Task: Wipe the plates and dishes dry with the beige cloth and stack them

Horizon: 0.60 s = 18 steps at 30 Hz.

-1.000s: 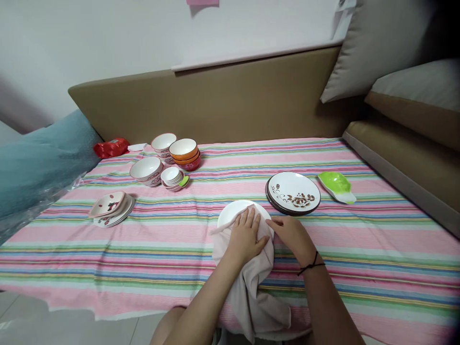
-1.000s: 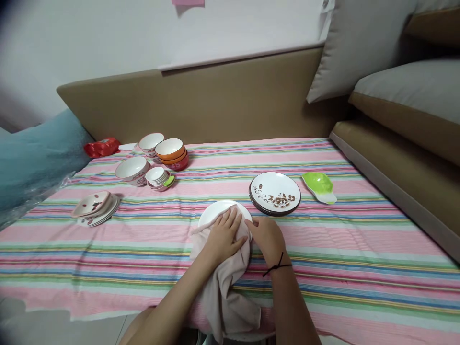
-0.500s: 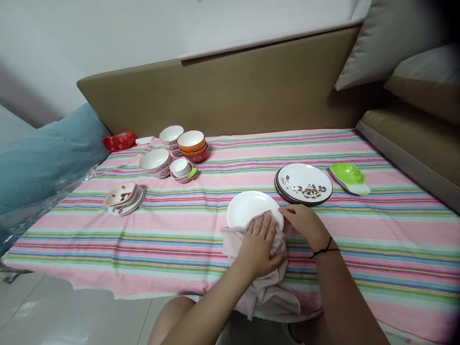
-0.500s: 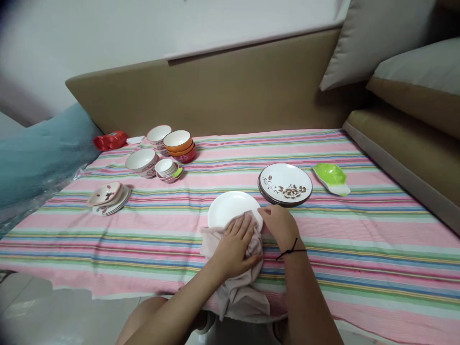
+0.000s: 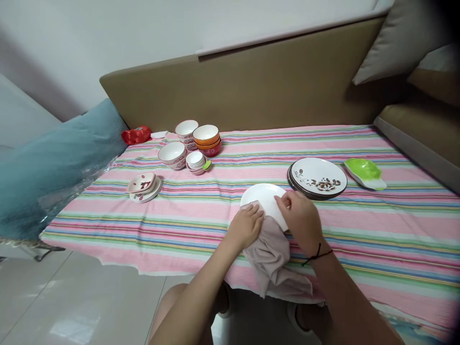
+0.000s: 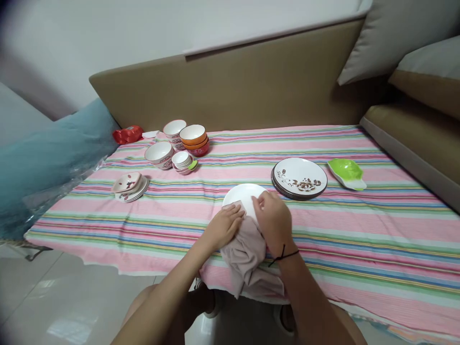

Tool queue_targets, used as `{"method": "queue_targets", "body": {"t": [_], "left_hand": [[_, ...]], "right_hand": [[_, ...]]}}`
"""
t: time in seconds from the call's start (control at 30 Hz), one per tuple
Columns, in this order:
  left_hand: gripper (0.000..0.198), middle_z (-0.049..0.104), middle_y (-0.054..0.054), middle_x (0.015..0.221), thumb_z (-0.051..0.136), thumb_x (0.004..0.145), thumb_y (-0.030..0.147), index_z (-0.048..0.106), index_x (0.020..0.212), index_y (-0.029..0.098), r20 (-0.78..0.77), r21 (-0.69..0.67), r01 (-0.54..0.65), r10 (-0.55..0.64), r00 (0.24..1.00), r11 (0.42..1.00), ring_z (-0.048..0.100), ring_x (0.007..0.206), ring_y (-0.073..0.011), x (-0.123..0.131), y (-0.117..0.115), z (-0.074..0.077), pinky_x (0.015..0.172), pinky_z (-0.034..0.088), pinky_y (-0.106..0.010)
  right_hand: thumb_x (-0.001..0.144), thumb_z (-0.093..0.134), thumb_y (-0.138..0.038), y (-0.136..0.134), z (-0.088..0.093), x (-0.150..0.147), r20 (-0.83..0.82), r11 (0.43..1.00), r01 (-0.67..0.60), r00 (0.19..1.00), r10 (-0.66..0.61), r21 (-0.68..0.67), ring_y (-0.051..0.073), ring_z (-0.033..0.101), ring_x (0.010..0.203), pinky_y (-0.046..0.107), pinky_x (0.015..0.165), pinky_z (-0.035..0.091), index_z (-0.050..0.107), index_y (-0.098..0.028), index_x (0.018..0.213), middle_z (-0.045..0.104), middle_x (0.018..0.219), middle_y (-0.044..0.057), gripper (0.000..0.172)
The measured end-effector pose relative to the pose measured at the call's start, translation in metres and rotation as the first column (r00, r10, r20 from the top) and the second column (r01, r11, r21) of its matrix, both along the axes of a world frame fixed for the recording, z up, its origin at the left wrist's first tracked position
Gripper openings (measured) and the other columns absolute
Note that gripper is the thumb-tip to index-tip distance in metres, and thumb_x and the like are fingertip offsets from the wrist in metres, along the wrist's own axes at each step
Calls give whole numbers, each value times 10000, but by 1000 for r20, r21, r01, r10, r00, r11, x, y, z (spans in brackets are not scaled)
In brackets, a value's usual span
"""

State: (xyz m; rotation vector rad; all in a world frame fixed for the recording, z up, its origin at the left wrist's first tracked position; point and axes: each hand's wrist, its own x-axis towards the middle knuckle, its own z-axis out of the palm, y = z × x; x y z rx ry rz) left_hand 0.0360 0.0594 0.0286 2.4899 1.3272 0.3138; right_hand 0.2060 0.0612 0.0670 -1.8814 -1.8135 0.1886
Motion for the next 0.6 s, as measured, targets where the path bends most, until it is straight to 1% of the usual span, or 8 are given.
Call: {"method": "queue_targets", "body": {"t": [0.1, 0.2, 0.27, 0.37, 0.43, 0.5, 0.57, 0.6], "left_hand": [[385, 536, -66, 1356, 393, 919, 203, 595, 1243, 152, 3, 0, 37, -37, 999, 999, 435, 1304, -185, -1, 12, -1, 1126, 328, -340], [419, 535, -62, 1358, 414, 862, 102, 604, 1232, 148, 0, 5, 23, -23, 1000, 1000, 436, 1303, -175, -1, 17, -4, 1118, 343, -309], [479, 531, -53, 1363, 400, 822, 36, 598, 1241, 158, 2, 13, 15, -15, 1000, 1000, 435, 1303, -167, 0, 16, -4, 1115, 348, -305], [482, 532, -57, 1364, 407, 819, 31, 594, 1243, 164, -20, 15, -3, 3, 1000, 1000, 446, 1295, -172, 3, 11, -3, 1104, 362, -306], [440, 497, -102, 1391, 424, 861, 91, 558, 1279, 118, -52, 45, -15, 17, 998, 999, 417, 1317, -206, 7, 8, -5, 1110, 352, -333], [445, 445, -168, 1419, 432, 887, 134, 498, 1319, 46, -96, 100, -4, 14, 995, 995, 360, 1351, -252, 13, 4, -10, 1124, 324, -385], [463, 404, -212, 1434, 422, 896, 136, 453, 1339, 3, -135, 153, -2, 23, 991, 988, 320, 1368, -291, 18, 0, -16, 1124, 309, -435], [467, 391, -220, 1440, 412, 898, 129, 440, 1345, -2, -147, 172, -11, 37, 988, 985, 314, 1369, -303, 20, -2, -19, 1118, 310, -451]], "right_hand": [[941, 381, -361, -35, 6, -35, 35, 977, -203, 978, 205, -64, 166, 498, 573, 297, 563, 298, 563, -203, 590, 586, 603, 53, 426], [918, 419, -264, -68, -9, -59, 56, 904, -409, 907, 418, -128, 196, 564, 676, 306, 624, 361, 627, -200, 688, 638, 704, 63, 316], [863, 497, -188, -83, -25, -68, 140, 916, -370, 910, 391, -156, 254, 591, 815, 339, 680, 409, 653, -173, 893, 660, 872, 105, 160], [850, 464, -66, -96, -45, -75, 206, 904, -361, 890, 407, -227, 259, 606, 793, 354, 672, 439, 639, -159, 982, 662, 916, 126, 238], [863, 468, -64, -102, -50, -77, 118, 816, -524, 819, 562, -245, 222, 615, 775, 323, 681, 453, 643, -181, 978, 670, 917, 90, 240], [877, 504, -121, -107, -49, -80, -16, 662, -711, 684, 729, -236, 196, 624, 802, 293, 713, 463, 652, -195, 977, 680, 935, 61, 194], [883, 520, -161, -112, -45, -83, -117, 530, -812, 568, 815, -245, 195, 633, 843, 286, 745, 468, 670, -186, 963, 694, 948, 62, 172], [880, 525, -165, -113, -44, -84, -137, 506, -821, 552, 823, -266, 201, 636, 864, 290, 760, 469, 679, -180, 952, 701, 949, 67, 171]]}}
